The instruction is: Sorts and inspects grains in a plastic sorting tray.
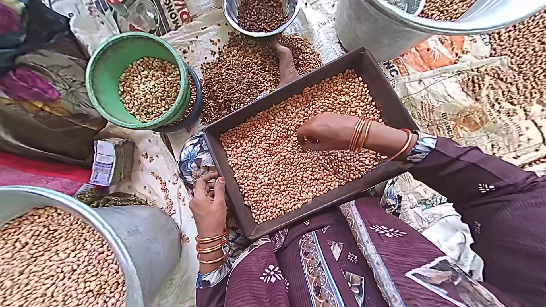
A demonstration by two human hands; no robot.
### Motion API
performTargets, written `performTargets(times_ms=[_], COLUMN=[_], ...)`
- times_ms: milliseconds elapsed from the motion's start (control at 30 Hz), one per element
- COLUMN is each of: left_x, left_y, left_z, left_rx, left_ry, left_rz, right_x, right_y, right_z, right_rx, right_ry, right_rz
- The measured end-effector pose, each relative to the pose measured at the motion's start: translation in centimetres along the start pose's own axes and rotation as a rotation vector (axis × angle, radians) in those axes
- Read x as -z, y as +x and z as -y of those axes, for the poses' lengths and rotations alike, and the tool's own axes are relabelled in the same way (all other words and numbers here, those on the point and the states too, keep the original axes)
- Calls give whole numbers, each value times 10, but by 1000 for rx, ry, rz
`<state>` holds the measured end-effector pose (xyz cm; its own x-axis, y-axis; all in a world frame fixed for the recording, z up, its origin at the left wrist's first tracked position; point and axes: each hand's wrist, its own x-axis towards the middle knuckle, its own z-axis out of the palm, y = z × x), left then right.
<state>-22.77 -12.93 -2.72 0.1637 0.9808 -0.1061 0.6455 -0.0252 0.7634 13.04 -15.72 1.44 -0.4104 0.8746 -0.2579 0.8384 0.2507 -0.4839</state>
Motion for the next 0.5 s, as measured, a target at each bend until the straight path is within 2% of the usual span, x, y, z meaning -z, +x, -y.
performTargets(times_ms=[100,167,200,300,367,433,500], left_x=[5,7,5,-1,-2,2,12], left_y=[-3,-5,-7,-6,3,17,30], left_z=[-2,-2,-3,-4,-10,-21,-40], left_rx=[16,3,2,55,119,156,121], left_ry=[94,195,227,202,136,104,108], left_rz=[74,117,127,105,75,80,76], right_x=[48,64,65,41,16,-1,-6], right_y=[-20,-46,-62,-101,-117,-127,-133], right_z=[5,-3,-9,-37,-54,-67,-74], right_rx=[-128,-348,-480,-862,-919,-882,-878], right_ry=[77,-27,-83,-86,67,213,301], right_rz=[-456,-597,-596,-440,-424,-556,-632])
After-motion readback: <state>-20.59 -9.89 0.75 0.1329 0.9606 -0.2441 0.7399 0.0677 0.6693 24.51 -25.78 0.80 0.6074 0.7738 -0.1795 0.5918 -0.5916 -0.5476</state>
